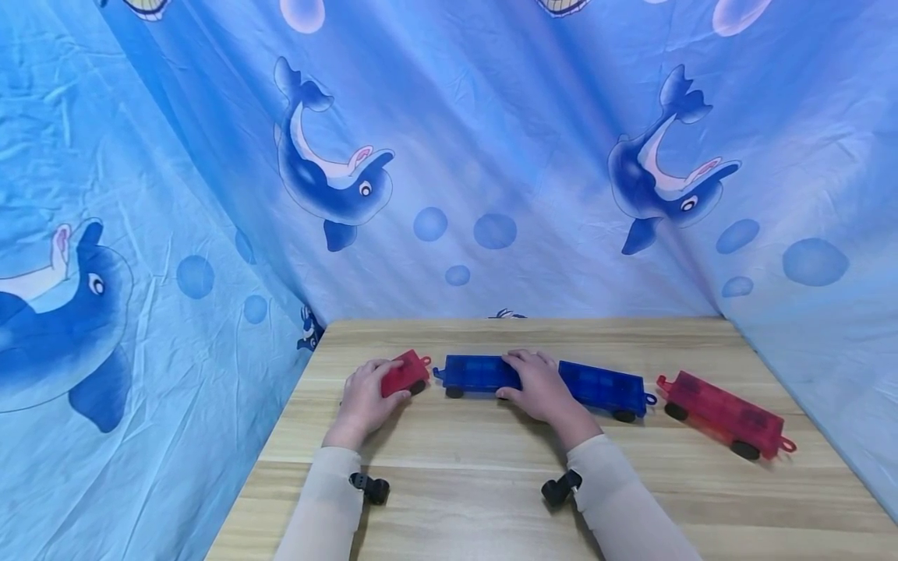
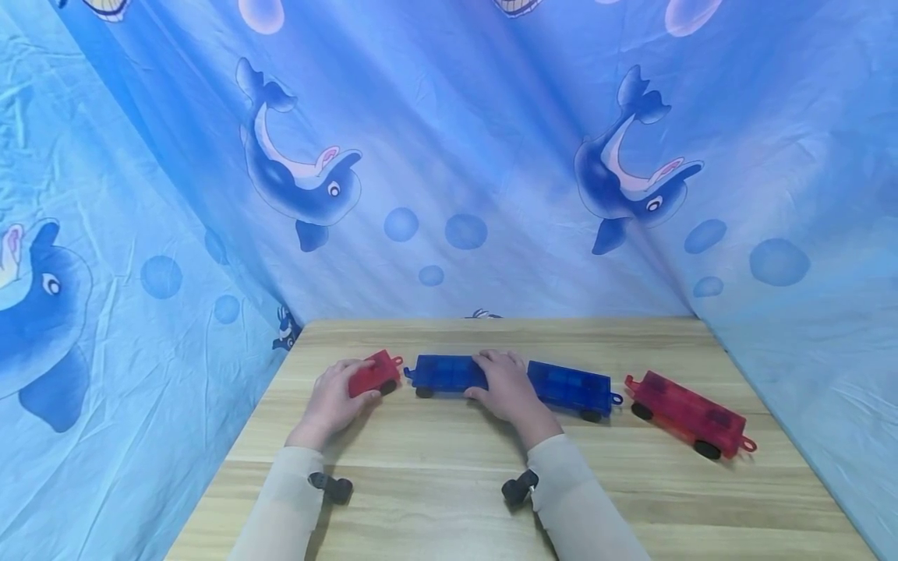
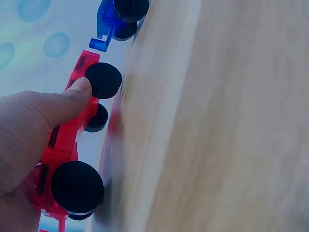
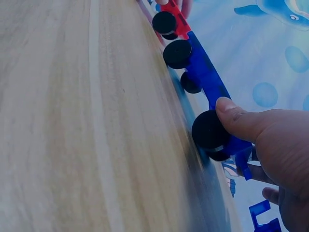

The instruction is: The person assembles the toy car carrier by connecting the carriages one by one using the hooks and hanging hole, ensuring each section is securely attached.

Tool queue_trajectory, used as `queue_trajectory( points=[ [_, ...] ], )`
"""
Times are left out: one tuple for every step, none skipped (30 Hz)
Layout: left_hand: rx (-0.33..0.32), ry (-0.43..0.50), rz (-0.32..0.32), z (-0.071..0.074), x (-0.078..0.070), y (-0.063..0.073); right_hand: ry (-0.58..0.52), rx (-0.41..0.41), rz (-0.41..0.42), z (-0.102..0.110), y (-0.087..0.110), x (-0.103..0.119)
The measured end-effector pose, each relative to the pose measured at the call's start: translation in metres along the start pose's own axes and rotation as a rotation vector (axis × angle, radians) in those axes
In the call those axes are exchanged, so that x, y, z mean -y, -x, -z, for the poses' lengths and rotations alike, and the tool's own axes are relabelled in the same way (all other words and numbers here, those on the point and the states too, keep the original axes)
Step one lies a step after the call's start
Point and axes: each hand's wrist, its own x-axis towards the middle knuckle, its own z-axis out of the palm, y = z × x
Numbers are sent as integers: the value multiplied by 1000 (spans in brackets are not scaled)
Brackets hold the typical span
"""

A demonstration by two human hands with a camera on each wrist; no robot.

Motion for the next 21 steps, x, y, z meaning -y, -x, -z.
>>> queue_trajectory(
  points=[
    [-2,3,-1,0,0,0,-2,1,0,0,0,0],
    [-3,8,2,0,0,1,-5,2,0,1,0,0],
    [-5,12,2,1,0,1,-8,5,-2,1,0,1],
    [-6,17,3,1,0,1,-11,7,-3,1,0,1],
    [-8,21,4,1,0,1,-18,9,-3,1,0,2],
    [-9,27,4,2,0,2,-20,11,-4,1,0,2],
    [-10,32,5,2,0,2,-22,12,-4,1,0,2],
    [-9,38,8,3,0,2,-23,11,-3,1,0,2],
    [-9,42,7,3,0,2,-24,11,-2,1,0,2],
    [-9,48,6,3,0,2,-26,10,-2,1,0,2],
    [-9,51,4,3,1,2,-26,9,-3,1,0,2],
    [-8,55,3,3,1,2,-24,8,-3,1,0,2],
    [-8,58,-1,3,1,3,-21,3,0,1,1,2],
    [-7,61,-6,3,1,3,-21,-1,1,0,1,3],
    [-6,66,-12,3,1,3,-19,-2,0,0,1,3],
    [-6,71,-16,3,2,3,-16,-4,3,-1,1,3],
    [-5,78,-18,3,2,3,-11,-5,5,-1,1,3],
    [-3,84,-21,3,2,3,-6,-6,7,-2,1,3],
    [-2,91,-26,3,2,2,-7,-8,7,-2,0,3],
    [0,97,-30,3,3,2,-8,-7,7,-2,0,3],
    [3,102,-34,2,3,2,-5,-8,6,-2,0,3]
  ],
)
